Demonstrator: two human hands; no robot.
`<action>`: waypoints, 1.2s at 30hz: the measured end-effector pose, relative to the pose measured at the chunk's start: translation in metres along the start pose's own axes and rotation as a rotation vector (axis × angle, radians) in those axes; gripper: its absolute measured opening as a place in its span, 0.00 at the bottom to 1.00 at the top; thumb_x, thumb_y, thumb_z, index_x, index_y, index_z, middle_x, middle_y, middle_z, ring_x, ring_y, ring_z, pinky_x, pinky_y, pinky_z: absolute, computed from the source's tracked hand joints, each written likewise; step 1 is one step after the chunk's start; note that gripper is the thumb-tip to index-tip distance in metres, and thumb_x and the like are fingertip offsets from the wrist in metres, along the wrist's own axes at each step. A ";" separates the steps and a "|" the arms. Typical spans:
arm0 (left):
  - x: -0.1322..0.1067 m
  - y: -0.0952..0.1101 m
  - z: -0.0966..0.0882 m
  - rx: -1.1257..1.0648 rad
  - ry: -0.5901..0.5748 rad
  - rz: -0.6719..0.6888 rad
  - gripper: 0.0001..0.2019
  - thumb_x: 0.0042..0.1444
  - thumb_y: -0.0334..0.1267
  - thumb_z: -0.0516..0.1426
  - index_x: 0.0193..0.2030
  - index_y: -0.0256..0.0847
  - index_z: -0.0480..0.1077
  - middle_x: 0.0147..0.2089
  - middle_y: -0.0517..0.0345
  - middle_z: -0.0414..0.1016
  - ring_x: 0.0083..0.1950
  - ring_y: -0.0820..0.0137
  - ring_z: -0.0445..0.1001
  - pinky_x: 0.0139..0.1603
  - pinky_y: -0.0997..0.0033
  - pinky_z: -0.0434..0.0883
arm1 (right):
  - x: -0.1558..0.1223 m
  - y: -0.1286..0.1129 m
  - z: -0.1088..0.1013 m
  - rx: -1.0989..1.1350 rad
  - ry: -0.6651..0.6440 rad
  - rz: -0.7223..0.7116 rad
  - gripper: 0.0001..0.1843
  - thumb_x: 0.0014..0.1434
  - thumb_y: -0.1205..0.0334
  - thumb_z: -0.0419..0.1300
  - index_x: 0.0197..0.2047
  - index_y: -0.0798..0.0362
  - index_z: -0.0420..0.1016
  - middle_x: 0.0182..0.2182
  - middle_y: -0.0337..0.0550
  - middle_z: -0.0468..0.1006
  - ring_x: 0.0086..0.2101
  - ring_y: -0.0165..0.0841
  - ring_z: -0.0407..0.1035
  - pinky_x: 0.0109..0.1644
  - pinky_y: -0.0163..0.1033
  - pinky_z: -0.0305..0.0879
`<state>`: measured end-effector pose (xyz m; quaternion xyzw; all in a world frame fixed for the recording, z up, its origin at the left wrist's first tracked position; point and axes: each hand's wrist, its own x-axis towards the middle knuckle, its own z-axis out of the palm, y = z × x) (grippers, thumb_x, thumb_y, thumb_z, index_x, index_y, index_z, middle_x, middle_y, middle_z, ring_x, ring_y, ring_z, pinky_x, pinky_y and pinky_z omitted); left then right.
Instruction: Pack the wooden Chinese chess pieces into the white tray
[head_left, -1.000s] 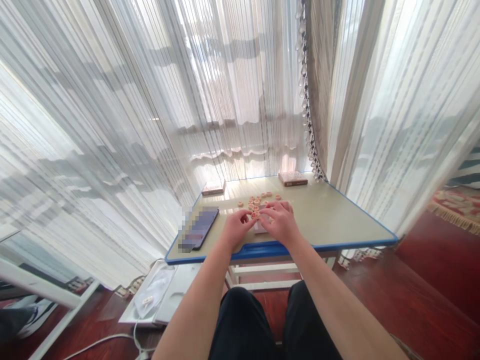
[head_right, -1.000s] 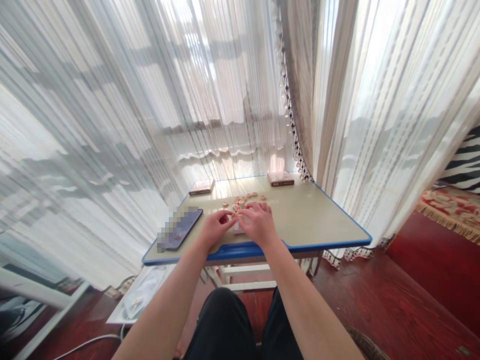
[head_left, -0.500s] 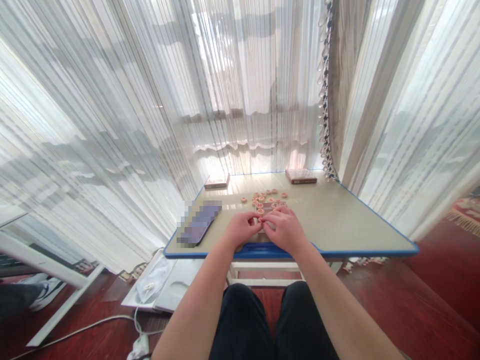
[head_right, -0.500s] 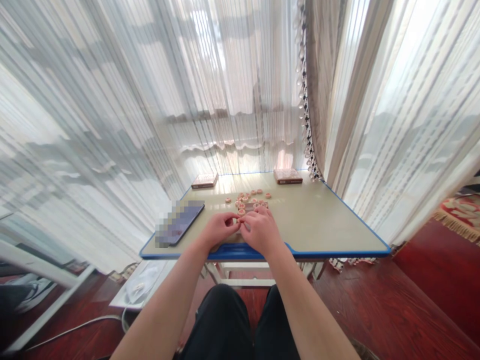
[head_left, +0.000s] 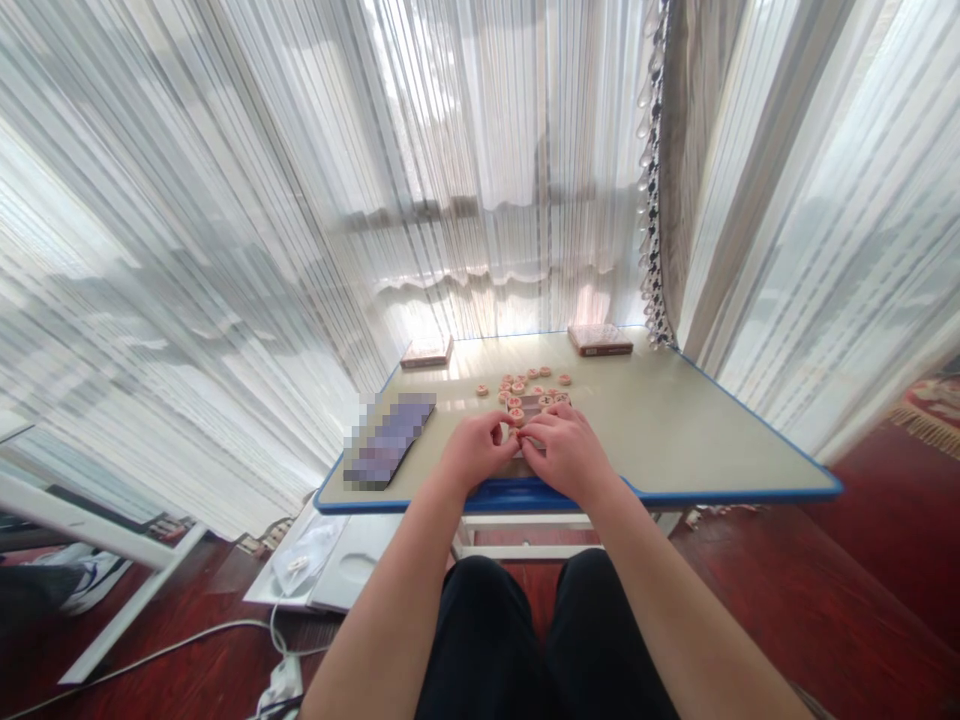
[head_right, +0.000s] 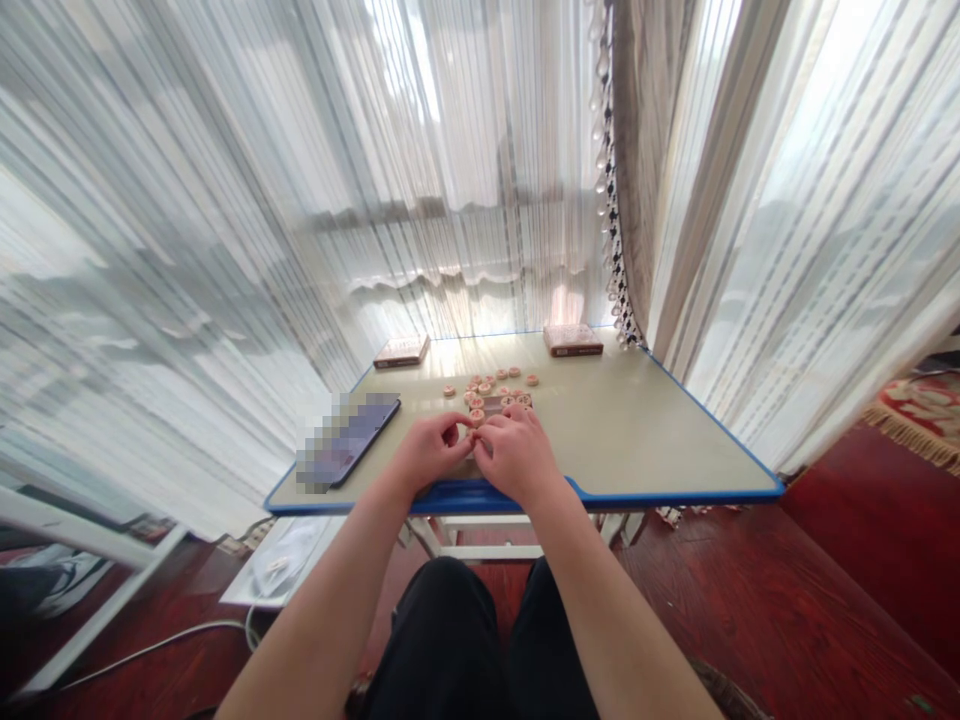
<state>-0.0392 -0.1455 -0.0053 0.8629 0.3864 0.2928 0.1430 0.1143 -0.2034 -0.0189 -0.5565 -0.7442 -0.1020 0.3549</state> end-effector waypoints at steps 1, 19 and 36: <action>0.000 0.000 0.000 0.001 0.010 0.004 0.12 0.49 0.41 0.55 0.37 0.39 0.74 0.20 0.66 0.63 0.23 0.77 0.61 0.26 0.78 0.57 | 0.000 0.000 0.000 0.001 0.002 -0.001 0.10 0.57 0.61 0.55 0.34 0.50 0.78 0.34 0.41 0.79 0.41 0.37 0.62 0.48 0.42 0.55; -0.003 0.006 -0.005 -0.009 -0.013 0.071 0.10 0.50 0.36 0.54 0.32 0.38 0.77 0.28 0.57 0.74 0.29 0.74 0.67 0.34 0.76 0.64 | -0.003 0.001 -0.004 0.016 0.039 0.056 0.09 0.51 0.65 0.56 0.31 0.50 0.78 0.31 0.42 0.78 0.39 0.38 0.61 0.47 0.42 0.57; -0.002 0.003 -0.003 0.022 0.052 0.012 0.14 0.49 0.35 0.53 0.40 0.41 0.76 0.19 0.65 0.63 0.23 0.76 0.60 0.28 0.76 0.59 | -0.003 -0.001 -0.003 0.020 -0.013 0.059 0.10 0.51 0.62 0.57 0.33 0.48 0.80 0.33 0.41 0.77 0.39 0.37 0.60 0.50 0.43 0.55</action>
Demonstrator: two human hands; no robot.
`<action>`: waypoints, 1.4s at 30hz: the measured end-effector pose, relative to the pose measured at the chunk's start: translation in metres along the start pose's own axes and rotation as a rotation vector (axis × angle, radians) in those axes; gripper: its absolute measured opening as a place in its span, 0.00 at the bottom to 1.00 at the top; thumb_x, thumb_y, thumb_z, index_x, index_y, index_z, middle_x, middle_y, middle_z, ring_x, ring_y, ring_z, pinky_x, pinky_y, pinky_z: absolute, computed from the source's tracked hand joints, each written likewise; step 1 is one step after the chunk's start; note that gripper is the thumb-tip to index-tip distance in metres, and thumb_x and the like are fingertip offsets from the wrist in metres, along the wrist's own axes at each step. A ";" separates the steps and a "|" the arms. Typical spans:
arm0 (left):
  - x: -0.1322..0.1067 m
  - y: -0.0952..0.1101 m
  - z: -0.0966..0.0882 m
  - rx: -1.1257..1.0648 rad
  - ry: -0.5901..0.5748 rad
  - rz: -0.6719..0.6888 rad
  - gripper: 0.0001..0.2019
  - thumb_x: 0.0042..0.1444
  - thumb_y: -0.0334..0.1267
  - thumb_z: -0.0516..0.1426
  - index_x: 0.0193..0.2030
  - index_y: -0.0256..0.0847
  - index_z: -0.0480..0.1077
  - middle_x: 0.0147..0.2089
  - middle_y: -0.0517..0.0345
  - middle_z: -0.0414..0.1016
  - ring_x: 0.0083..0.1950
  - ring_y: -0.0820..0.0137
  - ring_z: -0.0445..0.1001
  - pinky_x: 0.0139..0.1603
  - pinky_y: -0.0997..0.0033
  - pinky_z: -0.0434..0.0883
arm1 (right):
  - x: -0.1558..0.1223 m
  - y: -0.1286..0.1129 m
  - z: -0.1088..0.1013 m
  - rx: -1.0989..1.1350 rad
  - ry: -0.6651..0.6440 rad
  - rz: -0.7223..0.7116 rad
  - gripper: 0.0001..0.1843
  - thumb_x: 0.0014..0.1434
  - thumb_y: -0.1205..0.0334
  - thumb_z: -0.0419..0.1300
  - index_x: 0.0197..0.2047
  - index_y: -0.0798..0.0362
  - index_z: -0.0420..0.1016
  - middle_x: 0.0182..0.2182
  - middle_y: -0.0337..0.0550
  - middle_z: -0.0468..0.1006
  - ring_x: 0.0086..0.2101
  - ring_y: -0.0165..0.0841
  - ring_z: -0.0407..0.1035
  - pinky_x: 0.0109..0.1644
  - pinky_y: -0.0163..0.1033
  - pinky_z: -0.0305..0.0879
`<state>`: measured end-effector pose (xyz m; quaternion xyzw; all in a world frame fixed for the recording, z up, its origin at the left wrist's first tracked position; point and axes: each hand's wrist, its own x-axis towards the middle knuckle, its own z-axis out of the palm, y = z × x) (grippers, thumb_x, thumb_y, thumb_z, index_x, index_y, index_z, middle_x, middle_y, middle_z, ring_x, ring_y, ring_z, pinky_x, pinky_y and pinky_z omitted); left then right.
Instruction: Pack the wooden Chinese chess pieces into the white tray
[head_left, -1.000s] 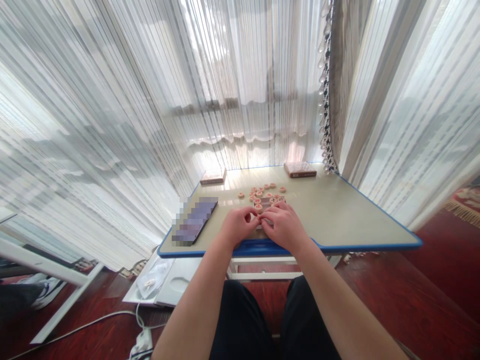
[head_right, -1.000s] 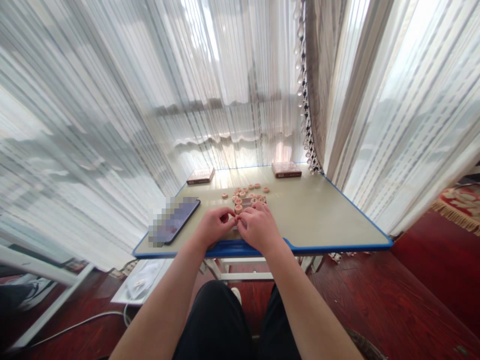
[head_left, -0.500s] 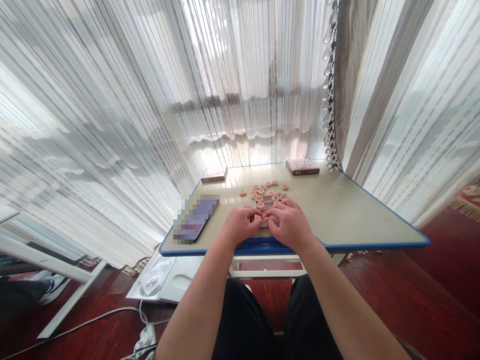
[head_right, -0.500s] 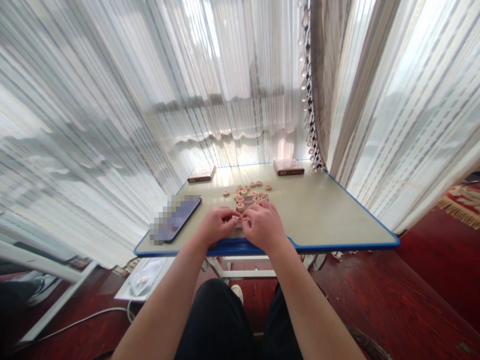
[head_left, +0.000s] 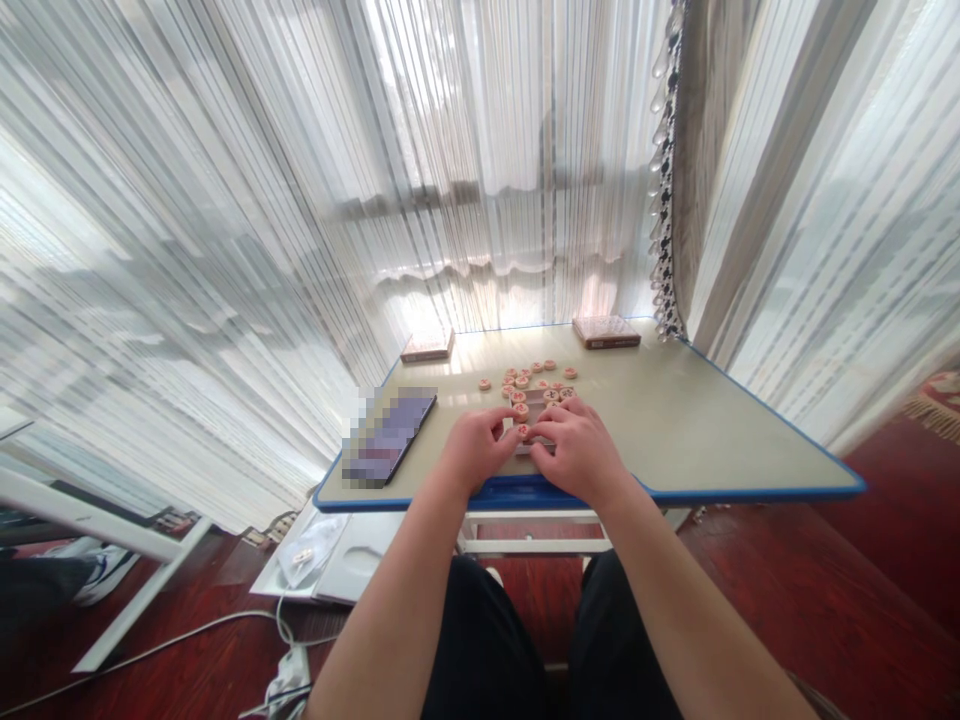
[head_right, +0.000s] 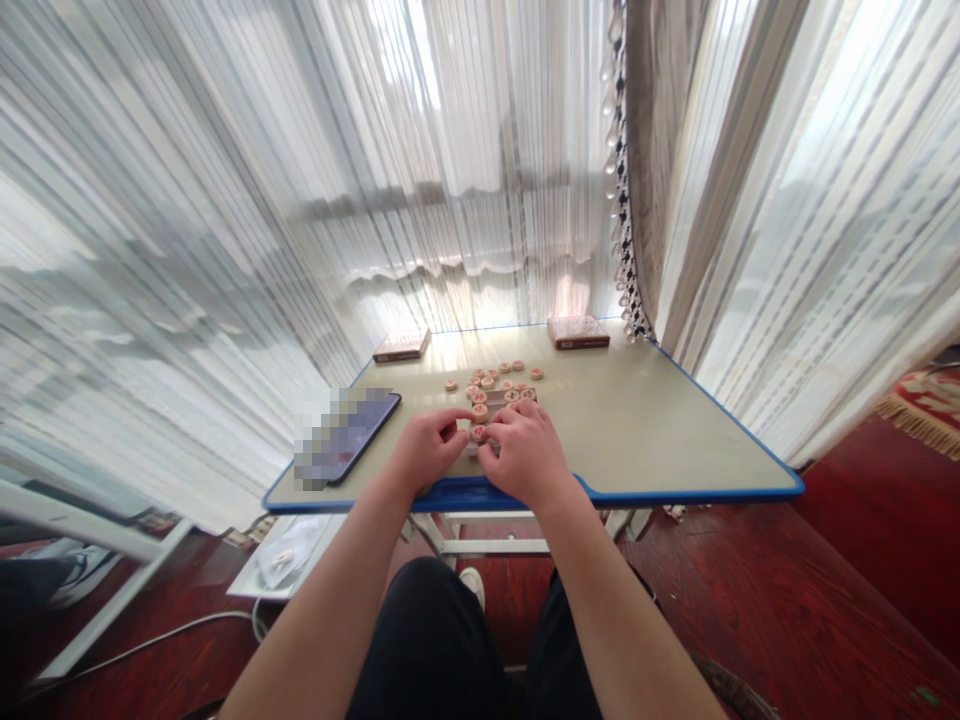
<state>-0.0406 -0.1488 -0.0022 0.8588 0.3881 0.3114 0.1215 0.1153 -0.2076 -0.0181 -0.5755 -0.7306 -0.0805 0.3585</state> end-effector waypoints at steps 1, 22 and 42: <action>0.000 -0.001 0.000 -0.002 0.021 -0.022 0.14 0.48 0.34 0.53 0.40 0.41 0.76 0.18 0.66 0.62 0.22 0.77 0.60 0.28 0.76 0.58 | 0.000 0.000 0.000 -0.001 -0.002 -0.001 0.10 0.51 0.62 0.57 0.33 0.48 0.80 0.33 0.41 0.77 0.39 0.37 0.60 0.50 0.43 0.55; 0.003 -0.005 0.003 0.053 0.015 -0.092 0.12 0.48 0.35 0.52 0.36 0.40 0.76 0.21 0.62 0.69 0.24 0.74 0.63 0.29 0.75 0.59 | 0.001 0.000 0.001 -0.083 -0.029 0.014 0.13 0.57 0.55 0.54 0.35 0.48 0.79 0.34 0.44 0.75 0.41 0.40 0.59 0.48 0.44 0.54; 0.003 -0.003 0.001 0.070 0.004 -0.113 0.12 0.50 0.35 0.52 0.36 0.41 0.76 0.23 0.60 0.72 0.26 0.73 0.66 0.29 0.75 0.60 | 0.001 0.000 0.001 -0.100 -0.013 -0.010 0.15 0.58 0.54 0.52 0.35 0.48 0.79 0.33 0.45 0.76 0.40 0.40 0.60 0.47 0.45 0.55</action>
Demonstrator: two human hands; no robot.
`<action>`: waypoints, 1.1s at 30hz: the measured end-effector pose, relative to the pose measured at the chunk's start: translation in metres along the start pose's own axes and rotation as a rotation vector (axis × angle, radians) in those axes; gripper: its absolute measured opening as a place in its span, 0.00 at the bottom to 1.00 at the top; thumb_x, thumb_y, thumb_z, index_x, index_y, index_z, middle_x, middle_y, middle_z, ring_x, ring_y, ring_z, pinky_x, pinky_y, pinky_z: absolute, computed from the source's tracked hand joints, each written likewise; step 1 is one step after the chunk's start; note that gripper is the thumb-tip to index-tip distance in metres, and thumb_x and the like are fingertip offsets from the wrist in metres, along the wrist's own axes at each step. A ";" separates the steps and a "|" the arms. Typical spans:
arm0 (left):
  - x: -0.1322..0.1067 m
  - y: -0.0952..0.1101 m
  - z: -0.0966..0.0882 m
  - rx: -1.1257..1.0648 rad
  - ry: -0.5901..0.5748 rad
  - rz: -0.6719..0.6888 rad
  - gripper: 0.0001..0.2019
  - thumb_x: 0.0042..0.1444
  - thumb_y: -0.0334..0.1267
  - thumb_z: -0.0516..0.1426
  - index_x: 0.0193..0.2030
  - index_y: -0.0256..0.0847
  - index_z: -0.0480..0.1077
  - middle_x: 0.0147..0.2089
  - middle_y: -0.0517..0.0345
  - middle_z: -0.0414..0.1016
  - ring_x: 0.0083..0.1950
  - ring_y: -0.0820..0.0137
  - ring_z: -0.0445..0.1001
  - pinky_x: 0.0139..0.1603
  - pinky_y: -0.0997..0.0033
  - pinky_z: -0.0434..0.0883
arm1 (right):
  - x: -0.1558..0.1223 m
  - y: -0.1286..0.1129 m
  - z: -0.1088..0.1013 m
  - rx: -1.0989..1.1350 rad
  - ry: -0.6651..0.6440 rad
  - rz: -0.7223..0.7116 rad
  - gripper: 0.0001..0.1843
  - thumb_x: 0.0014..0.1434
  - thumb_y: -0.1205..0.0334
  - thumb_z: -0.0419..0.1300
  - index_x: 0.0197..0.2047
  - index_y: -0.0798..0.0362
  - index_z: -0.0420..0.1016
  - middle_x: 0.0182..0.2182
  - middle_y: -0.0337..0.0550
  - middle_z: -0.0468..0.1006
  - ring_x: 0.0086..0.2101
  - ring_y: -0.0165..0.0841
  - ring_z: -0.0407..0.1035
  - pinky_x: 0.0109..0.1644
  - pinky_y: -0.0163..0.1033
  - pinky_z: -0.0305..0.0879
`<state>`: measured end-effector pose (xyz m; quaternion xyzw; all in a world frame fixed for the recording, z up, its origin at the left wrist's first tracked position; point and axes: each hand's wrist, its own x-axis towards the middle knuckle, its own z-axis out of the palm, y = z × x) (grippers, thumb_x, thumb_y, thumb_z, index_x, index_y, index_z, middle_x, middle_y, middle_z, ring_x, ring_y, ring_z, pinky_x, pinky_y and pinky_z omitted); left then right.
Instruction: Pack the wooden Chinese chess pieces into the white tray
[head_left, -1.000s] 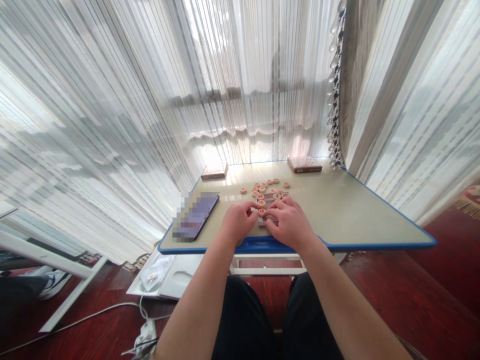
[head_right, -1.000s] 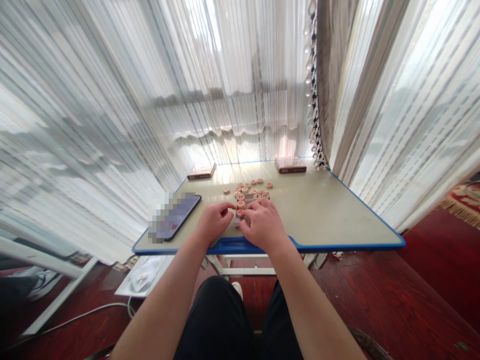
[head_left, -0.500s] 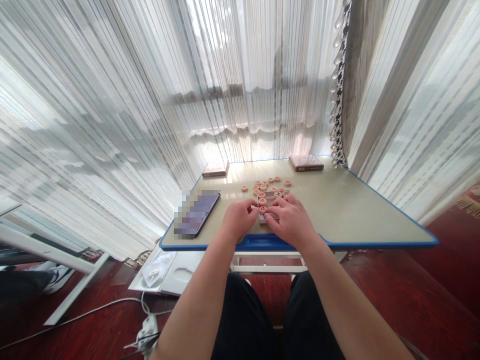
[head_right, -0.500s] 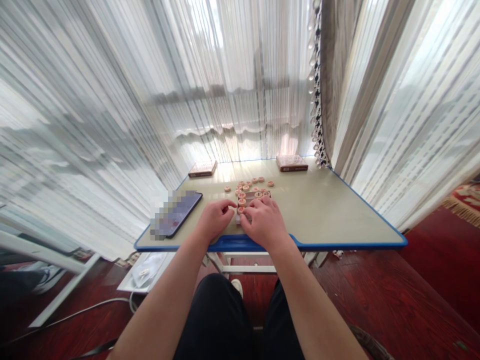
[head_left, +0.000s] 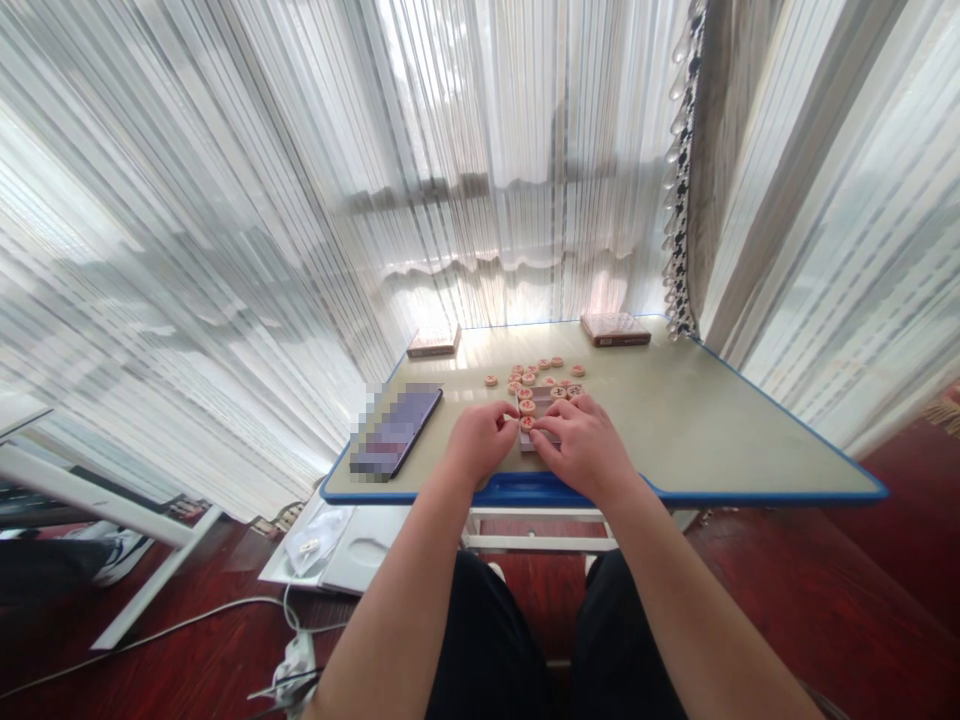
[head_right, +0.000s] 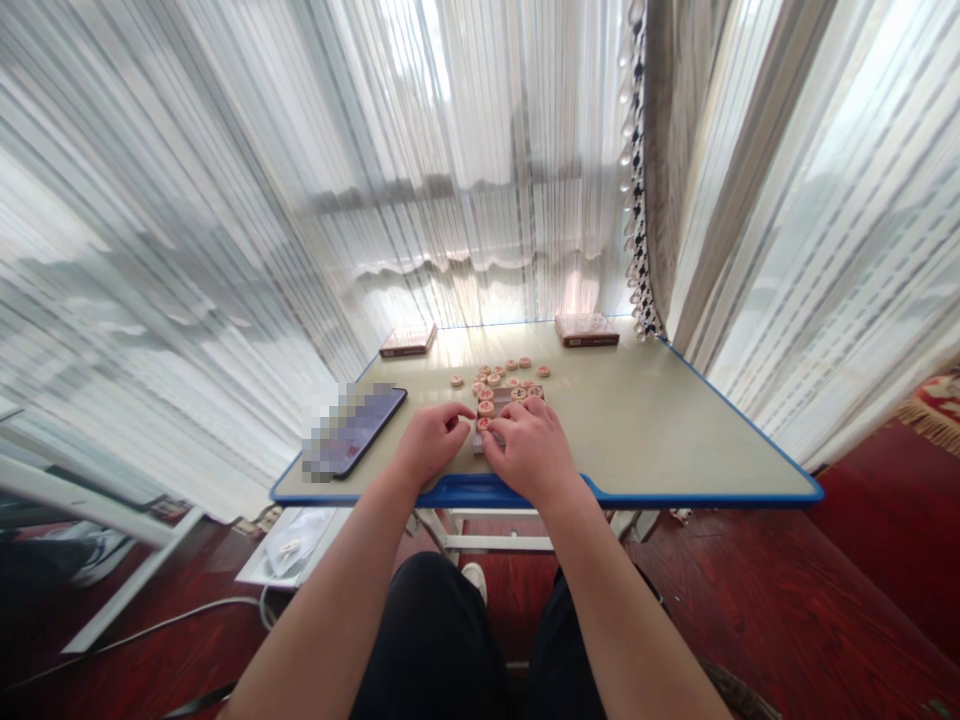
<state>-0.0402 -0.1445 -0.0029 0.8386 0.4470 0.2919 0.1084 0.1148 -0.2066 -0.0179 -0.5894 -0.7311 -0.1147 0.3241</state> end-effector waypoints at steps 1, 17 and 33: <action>0.000 -0.001 0.000 -0.001 0.005 0.002 0.12 0.50 0.35 0.52 0.36 0.40 0.76 0.23 0.60 0.72 0.26 0.72 0.66 0.29 0.75 0.60 | 0.000 0.000 0.000 0.000 0.000 0.001 0.15 0.59 0.54 0.52 0.35 0.48 0.79 0.33 0.45 0.76 0.40 0.40 0.60 0.47 0.45 0.55; 0.004 -0.003 0.001 0.044 -0.102 -0.010 0.22 0.61 0.50 0.42 0.42 0.43 0.73 0.41 0.52 0.78 0.43 0.64 0.74 0.41 0.71 0.64 | 0.001 0.011 0.002 0.086 0.340 0.279 0.15 0.56 0.58 0.53 0.43 0.54 0.75 0.47 0.54 0.71 0.50 0.45 0.60 0.54 0.50 0.54; 0.003 -0.005 0.001 0.020 -0.072 -0.058 0.15 0.57 0.43 0.48 0.34 0.40 0.74 0.33 0.54 0.77 0.35 0.68 0.72 0.34 0.73 0.62 | 0.007 0.032 0.005 0.568 0.092 0.670 0.21 0.52 0.56 0.52 0.46 0.56 0.72 0.38 0.50 0.76 0.33 0.38 0.70 0.39 0.42 0.65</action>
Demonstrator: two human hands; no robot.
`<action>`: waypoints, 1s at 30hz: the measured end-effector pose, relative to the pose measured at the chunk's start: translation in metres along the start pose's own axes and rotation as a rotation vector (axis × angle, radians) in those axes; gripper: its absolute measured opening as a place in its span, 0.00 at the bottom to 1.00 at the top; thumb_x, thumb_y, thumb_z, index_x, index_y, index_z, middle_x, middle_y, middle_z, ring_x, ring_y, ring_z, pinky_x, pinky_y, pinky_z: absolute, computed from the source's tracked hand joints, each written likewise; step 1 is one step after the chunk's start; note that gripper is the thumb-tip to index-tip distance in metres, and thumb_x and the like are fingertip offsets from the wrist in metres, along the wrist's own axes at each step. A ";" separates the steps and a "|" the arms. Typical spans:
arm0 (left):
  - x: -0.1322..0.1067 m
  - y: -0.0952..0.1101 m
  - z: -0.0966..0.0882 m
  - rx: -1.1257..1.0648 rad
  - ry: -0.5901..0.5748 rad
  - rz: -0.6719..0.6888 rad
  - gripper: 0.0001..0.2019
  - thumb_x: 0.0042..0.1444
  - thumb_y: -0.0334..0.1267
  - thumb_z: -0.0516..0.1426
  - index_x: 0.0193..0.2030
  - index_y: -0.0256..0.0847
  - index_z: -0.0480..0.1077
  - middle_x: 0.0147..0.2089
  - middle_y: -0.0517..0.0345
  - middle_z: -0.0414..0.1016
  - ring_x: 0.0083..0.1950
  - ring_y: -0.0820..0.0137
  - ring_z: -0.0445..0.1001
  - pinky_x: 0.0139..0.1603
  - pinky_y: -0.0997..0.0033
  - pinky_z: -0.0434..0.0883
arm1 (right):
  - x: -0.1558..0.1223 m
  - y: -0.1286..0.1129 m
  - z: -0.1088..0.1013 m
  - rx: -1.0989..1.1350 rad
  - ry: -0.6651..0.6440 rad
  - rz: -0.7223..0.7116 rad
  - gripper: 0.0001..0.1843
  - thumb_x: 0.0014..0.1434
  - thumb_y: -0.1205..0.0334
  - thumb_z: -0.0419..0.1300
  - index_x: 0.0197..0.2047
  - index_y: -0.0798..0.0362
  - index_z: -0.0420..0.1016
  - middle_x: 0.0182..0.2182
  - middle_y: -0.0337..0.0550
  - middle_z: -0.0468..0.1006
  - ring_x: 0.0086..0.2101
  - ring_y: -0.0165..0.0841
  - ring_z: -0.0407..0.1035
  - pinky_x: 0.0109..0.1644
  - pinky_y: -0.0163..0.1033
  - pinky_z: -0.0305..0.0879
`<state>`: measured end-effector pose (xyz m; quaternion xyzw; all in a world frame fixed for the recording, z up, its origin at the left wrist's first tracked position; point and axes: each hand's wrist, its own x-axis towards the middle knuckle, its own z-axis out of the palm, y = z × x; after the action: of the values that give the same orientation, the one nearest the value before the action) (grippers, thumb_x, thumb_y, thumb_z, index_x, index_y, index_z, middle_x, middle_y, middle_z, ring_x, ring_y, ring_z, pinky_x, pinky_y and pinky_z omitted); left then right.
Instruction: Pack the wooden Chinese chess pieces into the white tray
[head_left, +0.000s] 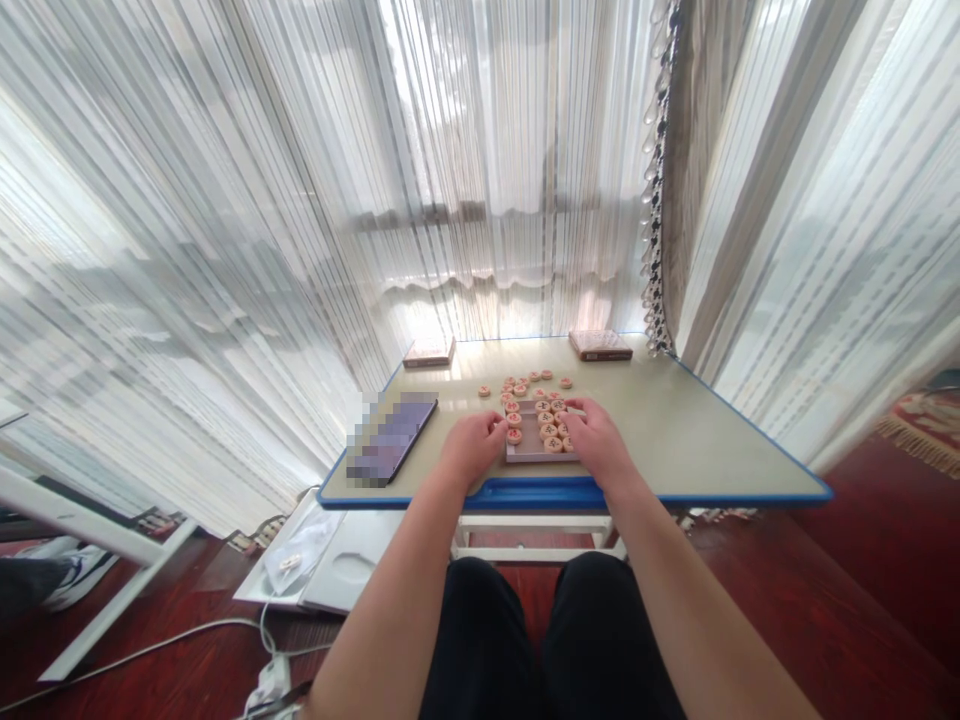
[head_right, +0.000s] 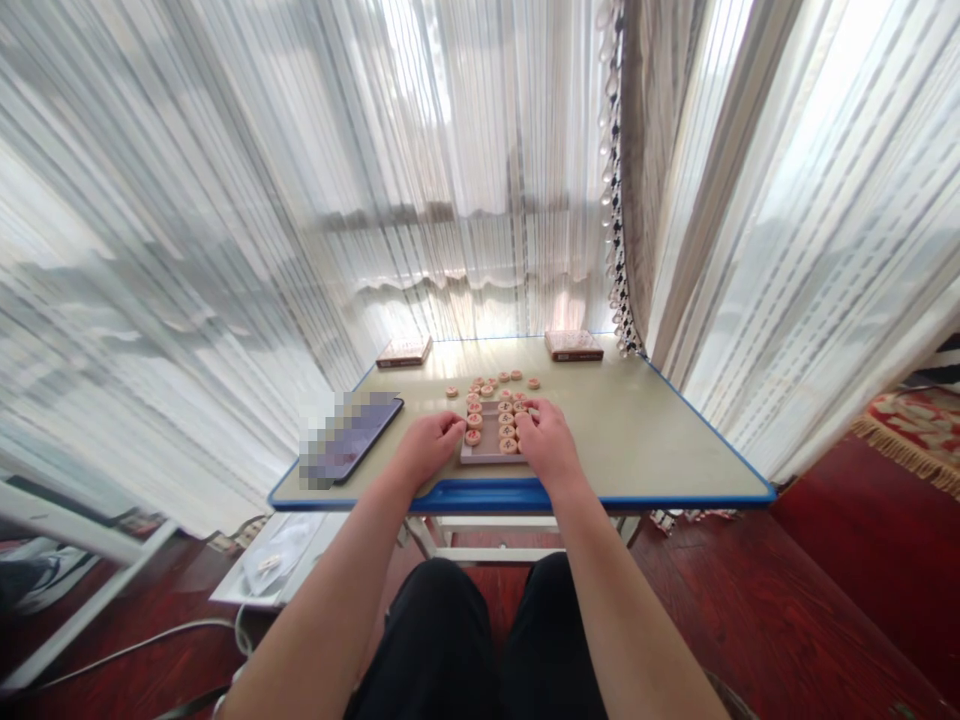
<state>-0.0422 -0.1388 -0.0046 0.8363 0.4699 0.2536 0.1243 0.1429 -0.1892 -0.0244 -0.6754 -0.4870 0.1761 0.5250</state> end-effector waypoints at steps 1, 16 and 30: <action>0.000 0.000 0.000 0.002 0.009 -0.003 0.15 0.56 0.43 0.48 0.33 0.40 0.74 0.33 0.54 0.77 0.35 0.68 0.72 0.33 0.73 0.61 | -0.001 -0.001 0.000 -0.009 0.001 0.005 0.21 0.51 0.56 0.52 0.46 0.56 0.72 0.37 0.49 0.76 0.33 0.38 0.70 0.39 0.41 0.65; 0.010 -0.006 0.006 -0.050 0.143 -0.090 0.12 0.53 0.38 0.50 0.36 0.39 0.75 0.29 0.56 0.76 0.33 0.69 0.72 0.35 0.73 0.64 | 0.092 -0.011 -0.009 -0.219 -0.326 -0.346 0.16 0.51 0.65 0.50 0.36 0.52 0.79 0.27 0.40 0.78 0.29 0.33 0.69 0.39 0.39 0.65; 0.000 -0.001 0.000 -0.024 0.129 -0.120 0.11 0.53 0.38 0.50 0.35 0.40 0.73 0.21 0.61 0.69 0.26 0.72 0.67 0.29 0.74 0.58 | 0.097 0.014 0.005 -0.478 -0.433 -0.439 0.19 0.61 0.61 0.45 0.40 0.47 0.79 0.45 0.39 0.77 0.50 0.35 0.65 0.57 0.43 0.53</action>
<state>-0.0426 -0.1386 -0.0050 0.7872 0.5230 0.3046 0.1187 0.1906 -0.1045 -0.0123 -0.6055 -0.7468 0.0796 0.2633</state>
